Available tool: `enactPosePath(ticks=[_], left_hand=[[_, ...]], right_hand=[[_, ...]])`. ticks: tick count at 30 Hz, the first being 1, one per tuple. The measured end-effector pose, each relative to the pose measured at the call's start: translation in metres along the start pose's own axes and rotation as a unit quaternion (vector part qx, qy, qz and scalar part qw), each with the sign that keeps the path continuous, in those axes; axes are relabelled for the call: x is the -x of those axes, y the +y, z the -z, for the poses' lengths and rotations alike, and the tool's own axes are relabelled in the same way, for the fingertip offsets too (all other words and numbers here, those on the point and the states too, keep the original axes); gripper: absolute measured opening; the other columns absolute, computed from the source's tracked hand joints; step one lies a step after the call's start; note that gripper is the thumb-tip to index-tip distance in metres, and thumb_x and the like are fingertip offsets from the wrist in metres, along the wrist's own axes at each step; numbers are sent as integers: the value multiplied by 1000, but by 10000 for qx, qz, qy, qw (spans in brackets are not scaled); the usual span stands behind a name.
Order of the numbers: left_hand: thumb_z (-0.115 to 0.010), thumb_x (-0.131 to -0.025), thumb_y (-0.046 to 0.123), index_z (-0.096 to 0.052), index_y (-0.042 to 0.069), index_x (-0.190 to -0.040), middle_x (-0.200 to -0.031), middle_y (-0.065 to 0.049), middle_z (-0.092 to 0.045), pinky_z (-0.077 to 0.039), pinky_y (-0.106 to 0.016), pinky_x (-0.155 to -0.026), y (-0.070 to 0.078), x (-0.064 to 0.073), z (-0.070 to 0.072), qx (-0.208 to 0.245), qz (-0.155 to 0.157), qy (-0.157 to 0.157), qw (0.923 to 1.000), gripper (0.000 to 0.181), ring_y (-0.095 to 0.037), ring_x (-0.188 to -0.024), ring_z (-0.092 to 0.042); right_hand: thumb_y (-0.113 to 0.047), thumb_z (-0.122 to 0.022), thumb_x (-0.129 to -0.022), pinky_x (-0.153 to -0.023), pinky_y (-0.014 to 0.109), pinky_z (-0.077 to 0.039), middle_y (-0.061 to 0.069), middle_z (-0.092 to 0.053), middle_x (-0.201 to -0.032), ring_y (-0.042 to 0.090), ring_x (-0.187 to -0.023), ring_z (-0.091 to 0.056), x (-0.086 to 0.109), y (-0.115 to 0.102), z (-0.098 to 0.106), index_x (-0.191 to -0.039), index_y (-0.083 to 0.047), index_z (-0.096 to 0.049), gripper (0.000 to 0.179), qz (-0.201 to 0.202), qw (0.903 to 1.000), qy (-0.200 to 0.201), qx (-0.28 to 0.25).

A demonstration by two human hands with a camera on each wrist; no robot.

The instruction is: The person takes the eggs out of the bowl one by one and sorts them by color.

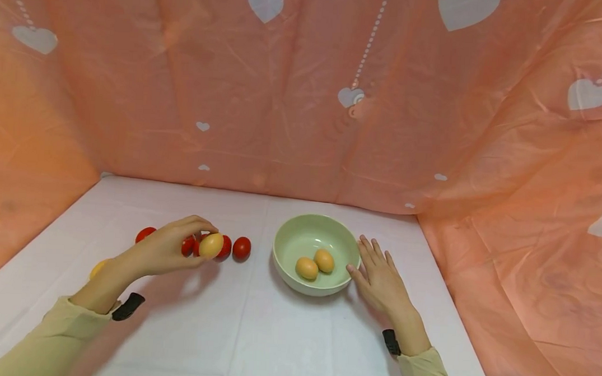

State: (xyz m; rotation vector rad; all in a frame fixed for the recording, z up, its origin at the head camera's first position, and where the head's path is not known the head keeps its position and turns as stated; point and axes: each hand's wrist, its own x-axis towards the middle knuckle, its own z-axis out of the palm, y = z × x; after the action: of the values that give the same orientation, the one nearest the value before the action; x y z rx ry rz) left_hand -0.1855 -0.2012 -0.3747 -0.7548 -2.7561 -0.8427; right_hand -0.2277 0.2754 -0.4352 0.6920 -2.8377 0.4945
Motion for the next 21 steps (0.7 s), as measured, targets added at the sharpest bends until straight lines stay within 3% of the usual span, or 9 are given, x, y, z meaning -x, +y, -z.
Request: enactPosePath(ticks=[7, 13, 21], left_hand=[[-86, -81, 13, -71, 14, -123, -120, 4, -64, -58, -42, -84, -14, 27, 13, -176, 75, -43, 9998, 44, -16, -100, -64], [-87, -81, 13, -72, 15, -123, -118, 6, -64, -58, -46, -89, -27, 49, 22, -372, 264, -139, 9989, 44, -15, -102, -64], [-91, -76, 15, -74, 19, -116, -113, 8, -67, -57, -47, -89, -43, 71, 31, -854, 26, 82, 9963, 44, -17, -100, -66]], right_hand=[[-39, -53, -107, -121, 67, -18, 18, -30, -168, 44, -155, -22, 0, 0, 0, -158, 3, -36, 68, -40, 10000, -20, 25], [-38, -54, -107, -120, 68, -19, 18, -30, -168, 45, -155, -22, 0, -2, 1, -158, 4, -36, 68, -14, 10000, -11, 23], [-37, -54, -107, -120, 69, -20, 18, -31, -167, 45, -154, -23, 1, -2, 1, -158, 4, -37, 68, 14, 10000, 32, 36]])
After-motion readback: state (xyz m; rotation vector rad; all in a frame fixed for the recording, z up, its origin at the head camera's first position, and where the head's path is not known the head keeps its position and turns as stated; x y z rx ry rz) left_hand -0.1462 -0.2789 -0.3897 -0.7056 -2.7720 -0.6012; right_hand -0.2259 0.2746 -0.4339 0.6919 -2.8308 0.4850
